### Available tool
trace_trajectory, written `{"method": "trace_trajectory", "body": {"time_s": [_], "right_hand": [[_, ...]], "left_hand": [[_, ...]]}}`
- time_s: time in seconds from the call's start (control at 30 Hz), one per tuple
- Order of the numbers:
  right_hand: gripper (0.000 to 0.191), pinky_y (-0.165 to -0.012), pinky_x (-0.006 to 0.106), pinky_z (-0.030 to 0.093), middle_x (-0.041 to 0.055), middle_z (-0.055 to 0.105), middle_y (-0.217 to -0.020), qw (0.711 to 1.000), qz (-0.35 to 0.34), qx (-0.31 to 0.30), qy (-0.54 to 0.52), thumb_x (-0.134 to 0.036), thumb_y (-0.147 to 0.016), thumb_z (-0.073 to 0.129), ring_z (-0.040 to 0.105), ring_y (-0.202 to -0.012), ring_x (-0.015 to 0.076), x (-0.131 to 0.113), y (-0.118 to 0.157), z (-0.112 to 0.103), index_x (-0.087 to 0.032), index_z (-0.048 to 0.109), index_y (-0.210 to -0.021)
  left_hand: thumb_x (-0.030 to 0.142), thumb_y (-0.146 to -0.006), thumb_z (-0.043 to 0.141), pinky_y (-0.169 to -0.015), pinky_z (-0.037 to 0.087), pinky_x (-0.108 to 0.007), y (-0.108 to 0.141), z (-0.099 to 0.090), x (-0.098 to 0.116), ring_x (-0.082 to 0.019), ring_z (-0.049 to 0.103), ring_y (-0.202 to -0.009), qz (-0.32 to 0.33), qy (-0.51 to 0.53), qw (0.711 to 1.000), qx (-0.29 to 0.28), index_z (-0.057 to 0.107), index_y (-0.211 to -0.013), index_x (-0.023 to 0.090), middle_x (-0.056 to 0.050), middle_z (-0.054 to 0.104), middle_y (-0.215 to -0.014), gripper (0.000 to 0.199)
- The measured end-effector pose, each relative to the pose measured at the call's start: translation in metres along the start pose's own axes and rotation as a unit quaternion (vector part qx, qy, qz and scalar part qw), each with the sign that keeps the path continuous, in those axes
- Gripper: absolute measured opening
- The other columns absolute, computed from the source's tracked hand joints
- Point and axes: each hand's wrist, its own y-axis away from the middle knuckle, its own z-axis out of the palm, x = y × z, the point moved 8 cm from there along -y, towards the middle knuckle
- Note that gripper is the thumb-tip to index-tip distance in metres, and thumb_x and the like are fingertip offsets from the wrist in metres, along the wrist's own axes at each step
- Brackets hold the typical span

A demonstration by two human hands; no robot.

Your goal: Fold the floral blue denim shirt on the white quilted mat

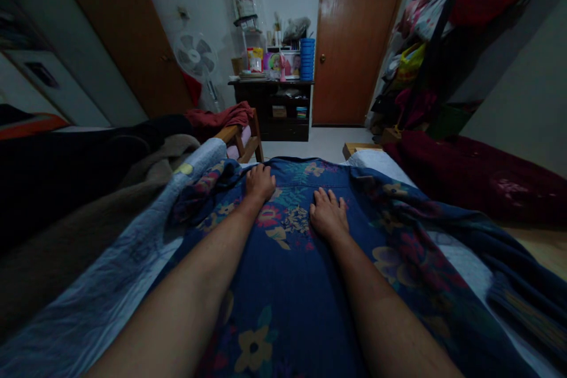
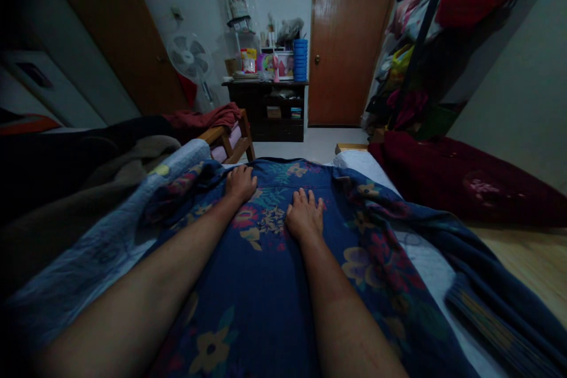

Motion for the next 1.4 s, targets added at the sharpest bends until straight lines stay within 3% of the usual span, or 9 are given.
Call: {"method": "trace_trajectory", "body": {"time_s": [0.1, 0.23, 0.53, 0.63, 0.73, 0.87, 1.0, 1.2, 1.4], "right_hand": [[0.053, -0.116, 0.053, 0.012, 0.0037, 0.030, -0.157, 1.000, -0.002, 0.004, 0.000, -0.035, -0.094, 0.033, 0.022, -0.145, 0.0265, 0.000, -0.001, 0.001, -0.024, 0.040, -0.146], [0.054, -0.116, 0.053, 0.012, 0.0039, 0.031, -0.157, 1.000, -0.002, 0.007, -0.006, -0.035, -0.094, 0.033, 0.021, -0.145, 0.0266, 0.001, -0.001, 0.000, -0.023, 0.041, -0.146], [0.054, -0.116, 0.053, 0.013, 0.0046, 0.032, -0.157, 1.000, -0.006, 0.008, -0.008, -0.034, -0.093, 0.032, 0.022, -0.145, 0.0276, -0.001, 0.002, -0.003, -0.021, 0.041, -0.146], [0.055, -0.116, 0.054, 0.013, 0.0044, 0.032, -0.157, 1.000, -0.005, 0.004, -0.011, -0.034, -0.093, 0.032, 0.022, -0.145, 0.0277, -0.001, 0.001, -0.002, -0.021, 0.041, -0.146], [0.054, -0.116, 0.054, 0.012, 0.0044, 0.031, -0.157, 1.000, -0.005, -0.001, -0.014, -0.035, -0.094, 0.032, 0.021, -0.145, 0.0272, -0.001, 0.000, -0.001, -0.021, 0.040, -0.146], [0.053, -0.116, 0.053, 0.011, 0.0044, 0.030, -0.157, 1.000, -0.004, -0.003, -0.012, -0.034, -0.094, 0.033, 0.021, -0.145, 0.0268, -0.001, 0.001, -0.001, -0.021, 0.040, -0.146], [0.053, -0.116, 0.053, 0.012, 0.0053, 0.032, -0.157, 1.000, -0.009, 0.006, -0.018, -0.034, -0.094, 0.033, 0.022, -0.145, 0.0274, -0.001, 0.003, -0.003, -0.019, 0.042, -0.145], [0.059, -0.116, 0.047, 0.015, 0.0076, 0.033, -0.156, 0.999, 0.019, 0.012, -0.027, -0.040, -0.092, 0.037, 0.023, -0.144, 0.0274, 0.009, 0.003, -0.004, -0.015, 0.041, -0.145], [0.067, -0.115, 0.049, 0.013, 0.0118, 0.029, -0.157, 0.998, 0.063, 0.020, -0.005, -0.051, -0.091, 0.036, 0.019, -0.145, 0.0315, 0.018, 0.004, -0.006, -0.014, 0.038, -0.147]], "left_hand": [[0.030, -0.093, 0.036, -0.103, 0.036, -0.040, 0.002, -0.001, 0.006, -0.028, 0.049, -0.118, 0.029, 0.005, 0.999, -0.011, 0.060, -0.120, 0.021, -0.011, 0.057, -0.126, 0.038], [0.038, -0.093, 0.036, -0.102, 0.036, -0.044, -0.001, 0.008, -0.006, -0.030, 0.049, -0.119, -0.035, 0.001, 0.999, -0.040, 0.056, -0.127, 0.021, -0.012, 0.058, -0.129, 0.044], [0.057, -0.091, 0.029, -0.114, 0.022, -0.050, -0.012, 0.032, -0.020, -0.033, 0.024, -0.144, -0.082, 0.020, 0.990, -0.117, 0.030, -0.150, 0.017, -0.013, 0.028, -0.158, 0.071], [0.066, -0.089, 0.027, -0.113, 0.023, -0.051, -0.010, 0.030, -0.019, -0.035, 0.026, -0.142, -0.078, 0.022, 0.991, -0.108, 0.036, -0.147, 0.016, -0.015, 0.030, -0.156, 0.077], [0.058, -0.093, 0.028, -0.107, 0.033, -0.049, -0.005, 0.017, -0.013, -0.035, 0.042, -0.131, -0.065, 0.009, 0.996, -0.066, 0.054, -0.130, 0.012, -0.019, 0.050, -0.141, 0.064], [0.034, -0.097, 0.032, -0.097, 0.042, -0.039, 0.015, 0.001, 0.005, -0.028, 0.057, -0.110, 0.005, 0.005, 1.000, -0.027, 0.063, -0.110, 0.012, -0.016, 0.064, -0.115, 0.041], [0.035, -0.097, 0.036, -0.100, 0.041, -0.036, 0.051, -0.008, 0.019, -0.024, 0.055, -0.115, 0.100, 0.037, 0.994, -0.022, 0.061, -0.118, 0.016, -0.011, 0.062, -0.123, 0.037], [0.050, -0.096, 0.037, -0.110, 0.030, -0.051, 0.099, -0.011, -0.009, -0.031, 0.036, -0.138, 0.056, 0.016, 0.994, -0.094, 0.043, -0.143, 0.023, -0.012, 0.041, -0.150, 0.054], [0.039, -0.100, 0.031, -0.107, 0.036, -0.040, 0.135, -0.037, 0.006, -0.025, 0.049, -0.126, 0.100, 0.023, 0.992, -0.068, 0.058, -0.126, 0.018, -0.012, 0.058, -0.133, 0.044]]}}
